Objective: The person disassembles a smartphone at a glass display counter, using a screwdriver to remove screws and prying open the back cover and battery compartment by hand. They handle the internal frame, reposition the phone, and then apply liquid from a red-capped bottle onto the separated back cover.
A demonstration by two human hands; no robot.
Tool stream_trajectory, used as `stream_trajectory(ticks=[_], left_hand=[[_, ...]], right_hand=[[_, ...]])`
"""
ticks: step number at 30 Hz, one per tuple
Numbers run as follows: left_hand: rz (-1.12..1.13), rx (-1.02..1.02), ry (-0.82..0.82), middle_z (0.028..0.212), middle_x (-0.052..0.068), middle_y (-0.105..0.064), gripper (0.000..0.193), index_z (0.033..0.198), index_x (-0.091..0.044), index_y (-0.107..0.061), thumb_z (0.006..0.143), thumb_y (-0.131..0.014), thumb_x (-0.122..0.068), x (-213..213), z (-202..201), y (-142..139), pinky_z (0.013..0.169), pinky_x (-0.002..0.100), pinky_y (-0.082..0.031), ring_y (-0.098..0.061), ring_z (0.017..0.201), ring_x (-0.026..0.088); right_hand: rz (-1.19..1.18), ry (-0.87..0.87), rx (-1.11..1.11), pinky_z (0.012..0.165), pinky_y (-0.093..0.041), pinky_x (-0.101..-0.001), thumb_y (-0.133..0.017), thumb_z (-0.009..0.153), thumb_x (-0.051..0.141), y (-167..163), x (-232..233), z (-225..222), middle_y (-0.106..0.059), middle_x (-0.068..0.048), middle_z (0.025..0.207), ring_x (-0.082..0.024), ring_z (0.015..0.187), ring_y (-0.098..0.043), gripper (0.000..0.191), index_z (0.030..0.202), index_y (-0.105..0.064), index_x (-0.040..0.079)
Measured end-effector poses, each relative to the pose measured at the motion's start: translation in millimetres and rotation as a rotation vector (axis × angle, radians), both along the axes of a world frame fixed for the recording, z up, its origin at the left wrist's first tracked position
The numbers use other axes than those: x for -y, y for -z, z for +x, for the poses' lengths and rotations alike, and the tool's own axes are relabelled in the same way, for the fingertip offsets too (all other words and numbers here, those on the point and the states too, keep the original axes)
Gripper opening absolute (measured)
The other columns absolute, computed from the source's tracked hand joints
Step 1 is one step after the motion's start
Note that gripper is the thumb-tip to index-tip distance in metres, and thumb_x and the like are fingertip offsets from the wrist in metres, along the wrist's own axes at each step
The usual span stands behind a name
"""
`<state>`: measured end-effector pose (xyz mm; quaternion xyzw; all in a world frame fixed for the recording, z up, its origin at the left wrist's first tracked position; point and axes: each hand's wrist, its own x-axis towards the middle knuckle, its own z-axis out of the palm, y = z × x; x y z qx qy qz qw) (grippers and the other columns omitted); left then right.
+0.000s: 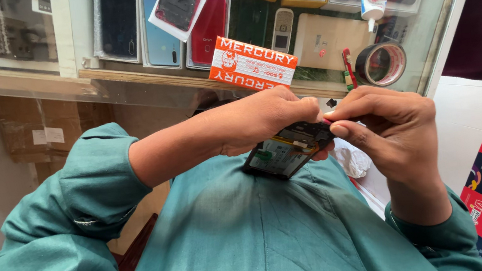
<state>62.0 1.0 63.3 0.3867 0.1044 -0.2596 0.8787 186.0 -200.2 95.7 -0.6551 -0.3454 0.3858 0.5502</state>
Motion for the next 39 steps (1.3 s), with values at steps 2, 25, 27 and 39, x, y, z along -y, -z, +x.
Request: stream_trajectory(ticks=[2, 25, 27, 39], left_hand=[[-0.014, -0.019, 0.007, 0.091, 0.012, -0.076, 0.044, 0.095, 0.007, -0.074, 0.099, -0.048, -0.029, 0, 0, 2, 0.079, 0.033, -0.057, -0.07, 0.082, 0.018], [-0.091, -0.13, -0.079, 0.093, 0.016, -0.075, 0.043, 0.101, 0.006, -0.071, 0.101, -0.046, -0.029, -4, 11, 6, 0.079, 0.037, -0.059, -0.073, 0.085, 0.023], [-0.104, -0.182, -0.078, 0.093, 0.016, -0.075, 0.04, 0.101, 0.006, -0.07, 0.099, -0.047, -0.027, -6, 11, 5, 0.078, 0.038, -0.059, -0.073, 0.085, 0.024], [-0.111, -0.083, -0.086, 0.097, 0.017, -0.075, 0.04, 0.105, 0.008, -0.068, 0.1, -0.049, -0.027, 0, 6, 9, 0.083, 0.038, -0.059, -0.073, 0.09, 0.025]], right_hand=[[-0.014, 0.019, 0.007, 0.079, -0.054, -0.0248, -0.077, 0.092, -0.004, 1, 0, -2, -0.072, -0.014, 0.097, -0.015, 0.089, -0.068, 0.013, 0.103, -0.073, -0.008], [-0.014, 0.12, -0.139, 0.067, -0.058, -0.0243, -0.073, 0.096, -0.005, 14, -25, -4, -0.064, -0.009, 0.092, -0.012, 0.079, -0.066, 0.007, 0.097, -0.067, -0.01], [-0.027, 0.125, -0.125, 0.067, -0.058, -0.0241, -0.073, 0.095, -0.005, 17, -25, -4, -0.065, -0.009, 0.092, -0.011, 0.079, -0.066, 0.008, 0.097, -0.068, -0.01], [0.126, -0.048, -0.759, 0.08, -0.053, -0.0307, -0.079, 0.093, 0.003, 50, -16, 20, -0.065, -0.011, 0.097, -0.018, 0.09, -0.064, 0.016, 0.098, -0.067, -0.006]])
